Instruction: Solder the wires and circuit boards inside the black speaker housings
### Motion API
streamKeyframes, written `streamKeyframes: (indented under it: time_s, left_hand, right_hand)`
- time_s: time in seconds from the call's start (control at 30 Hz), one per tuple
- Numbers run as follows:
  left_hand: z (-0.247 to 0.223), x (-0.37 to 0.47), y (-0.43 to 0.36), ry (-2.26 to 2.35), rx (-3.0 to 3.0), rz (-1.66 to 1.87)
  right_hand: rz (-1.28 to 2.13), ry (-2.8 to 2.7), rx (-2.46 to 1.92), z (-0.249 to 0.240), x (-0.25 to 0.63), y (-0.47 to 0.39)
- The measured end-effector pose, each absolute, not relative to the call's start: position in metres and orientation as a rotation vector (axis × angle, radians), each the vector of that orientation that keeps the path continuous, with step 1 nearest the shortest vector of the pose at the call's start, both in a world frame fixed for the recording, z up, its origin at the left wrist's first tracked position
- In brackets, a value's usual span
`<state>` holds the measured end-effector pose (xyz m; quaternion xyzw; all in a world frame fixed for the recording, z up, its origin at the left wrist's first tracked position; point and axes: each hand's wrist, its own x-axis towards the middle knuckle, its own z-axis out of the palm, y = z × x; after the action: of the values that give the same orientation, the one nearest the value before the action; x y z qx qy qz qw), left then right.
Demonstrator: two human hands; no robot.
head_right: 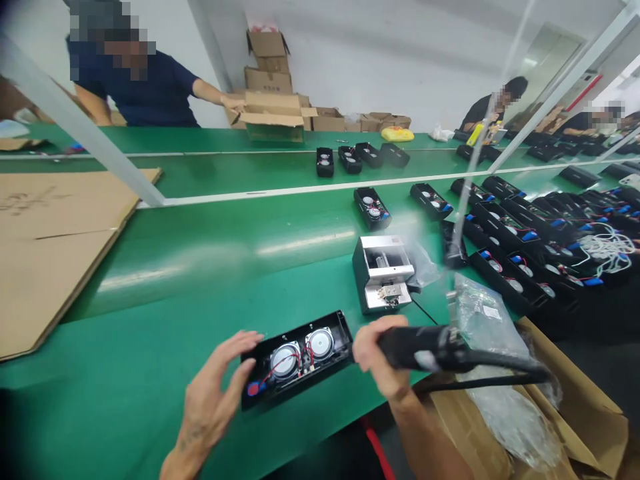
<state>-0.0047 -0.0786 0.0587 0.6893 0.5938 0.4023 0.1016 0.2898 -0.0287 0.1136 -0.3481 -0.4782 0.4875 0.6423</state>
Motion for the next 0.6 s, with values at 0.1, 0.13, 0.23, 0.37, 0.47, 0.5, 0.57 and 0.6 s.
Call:
streamKeyframes:
  time_s: [0.1,0.13,0.23,0.37,0.47,0.5,0.57,0.6]
  left_hand:
    - [0.056,-0.041,-0.065,1.851,1.741,1.060]
    - [0.054,-0.047,-0.059,1.826,1.667,0.985]
    - [0.048,-0.051,-0.040,1.669,1.594,0.753]
    - [0.042,-0.040,-0.019,1.469,1.645,0.505]
    - [0.041,-0.036,-0.009,1.431,1.644,0.481]
    - [0.041,-0.036,-0.008,1.429,1.635,0.487]
    - [0.042,-0.034,-0.009,1.430,1.601,0.512]
    - [0.042,-0.033,-0.011,1.432,1.579,0.528]
  right_hand:
    - [0.904,-0.944,-0.836,0.115,0.324,-0.007]
    - [0.852,-0.928,-0.912,0.110,0.336,0.000]
    - [0.732,-1.004,-1.214,0.084,0.364,0.018]
    - [0.386,-1.136,-1.400,0.043,0.376,0.017]
    - [0.101,-1.149,-1.373,0.014,0.368,-0.002]
    - [0.095,-1.169,-1.353,0.005,0.363,-0.010]
    - [0.228,-1.259,-1.323,-0.011,0.352,-0.025]
    - [0.333,-1.313,-1.321,-0.017,0.347,-0.031]
